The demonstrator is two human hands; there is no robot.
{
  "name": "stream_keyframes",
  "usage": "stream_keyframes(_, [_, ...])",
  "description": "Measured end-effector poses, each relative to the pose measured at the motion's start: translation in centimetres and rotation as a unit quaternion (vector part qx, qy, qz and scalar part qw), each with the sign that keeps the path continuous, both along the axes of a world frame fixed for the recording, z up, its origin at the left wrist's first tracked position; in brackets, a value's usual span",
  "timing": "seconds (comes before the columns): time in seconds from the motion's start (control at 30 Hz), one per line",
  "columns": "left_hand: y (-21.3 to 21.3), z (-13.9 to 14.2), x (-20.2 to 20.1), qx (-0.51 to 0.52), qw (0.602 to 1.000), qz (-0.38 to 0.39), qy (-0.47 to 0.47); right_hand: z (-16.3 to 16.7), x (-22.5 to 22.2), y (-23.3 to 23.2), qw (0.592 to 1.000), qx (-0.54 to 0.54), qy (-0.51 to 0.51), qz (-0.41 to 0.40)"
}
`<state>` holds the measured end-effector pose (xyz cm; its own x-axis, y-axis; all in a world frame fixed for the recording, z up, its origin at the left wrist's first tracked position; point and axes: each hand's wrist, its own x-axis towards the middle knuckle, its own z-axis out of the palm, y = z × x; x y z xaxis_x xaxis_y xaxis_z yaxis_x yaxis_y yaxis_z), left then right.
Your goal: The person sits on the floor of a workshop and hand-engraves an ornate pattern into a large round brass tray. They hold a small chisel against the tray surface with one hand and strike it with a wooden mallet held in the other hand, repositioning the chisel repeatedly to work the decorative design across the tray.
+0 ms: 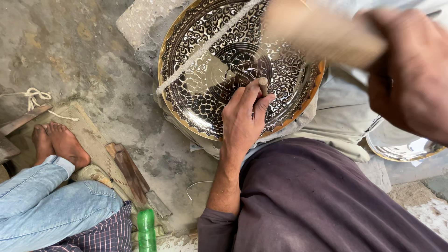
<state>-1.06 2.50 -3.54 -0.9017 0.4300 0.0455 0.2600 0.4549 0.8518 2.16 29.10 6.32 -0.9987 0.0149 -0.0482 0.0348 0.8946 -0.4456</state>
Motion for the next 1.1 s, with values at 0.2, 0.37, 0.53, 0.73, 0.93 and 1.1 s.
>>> stream_keyframes(0.2, [-0.1,-0.1,0.0,-0.013,1.0,0.0,0.0,1.6,-0.7,-0.3,0.95,0.262,0.063,0.157])
stream_keyframes(0.37, [-0.2,-0.3,0.0,-0.004,1.0,-0.008,0.001,1.2,-0.2,-0.6,0.997,0.055,0.016,0.047])
stream_keyframes(0.53, [-0.2,-0.3,0.1,-0.019,1.0,-0.014,-0.013,1.3,0.6,-0.3,0.99,0.117,0.022,0.078])
stream_keyframes(0.73, [-0.5,-0.1,-0.1,-0.022,0.999,-0.024,-0.006,1.3,0.8,-0.8,0.961,0.249,-0.003,0.12])
stream_keyframes(0.93, [-0.5,0.2,-0.2,-0.026,0.999,-0.028,-0.006,0.9,1.7,-0.5,0.981,0.176,0.021,0.078])
stream_keyframes(1.1, [-0.6,0.3,-0.2,-0.026,0.999,-0.036,-0.006,0.2,1.9,-0.5,0.966,0.241,0.007,0.088])
